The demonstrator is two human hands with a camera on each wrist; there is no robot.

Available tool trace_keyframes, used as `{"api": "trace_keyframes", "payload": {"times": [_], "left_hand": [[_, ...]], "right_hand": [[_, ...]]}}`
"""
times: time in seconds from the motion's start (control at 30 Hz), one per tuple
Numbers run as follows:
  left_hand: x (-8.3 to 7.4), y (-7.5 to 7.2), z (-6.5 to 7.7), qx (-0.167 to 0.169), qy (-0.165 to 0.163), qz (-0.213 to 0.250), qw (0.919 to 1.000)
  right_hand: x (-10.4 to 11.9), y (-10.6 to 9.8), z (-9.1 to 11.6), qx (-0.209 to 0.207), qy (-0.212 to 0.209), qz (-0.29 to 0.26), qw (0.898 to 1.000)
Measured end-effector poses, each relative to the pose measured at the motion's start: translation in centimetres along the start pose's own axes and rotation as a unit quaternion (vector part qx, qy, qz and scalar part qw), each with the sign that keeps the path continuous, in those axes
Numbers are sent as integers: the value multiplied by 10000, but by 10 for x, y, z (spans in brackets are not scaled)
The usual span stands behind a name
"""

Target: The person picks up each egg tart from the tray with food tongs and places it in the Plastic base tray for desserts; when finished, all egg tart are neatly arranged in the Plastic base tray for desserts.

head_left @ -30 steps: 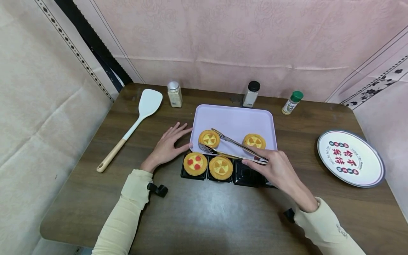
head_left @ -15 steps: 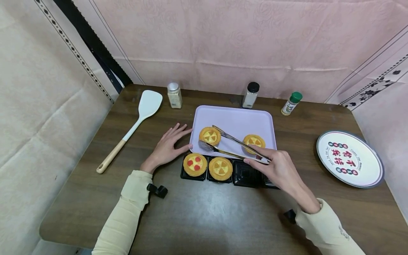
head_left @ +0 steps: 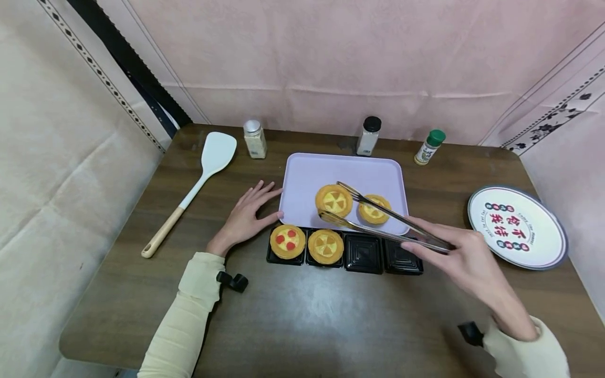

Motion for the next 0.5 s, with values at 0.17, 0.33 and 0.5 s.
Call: {"api": "trace_keyframes", "payload": {"times": [0.17, 0.33, 0.5], "left_hand": [[1, 1, 2, 26, -16, 32, 10000], [3, 1, 1, -1, -2, 28, 10000], [3, 2, -1, -1, 22, 4, 10000]], "right_hand": [[-1, -29, 29, 122, 21, 63, 9999], [-4, -40, 54, 305, 317, 164, 9989], [-10, -36, 69, 431, 207, 118, 9988]]}}
Point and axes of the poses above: each hand's wrist, its own z-axis away from the middle knuckle, its own y-axis out of the palm, x = y × z, the point moved 3 cm from there along -z, towards the middle knuckle, and after that the axes turned 8 degrees about -y, right-handed, at the moved point
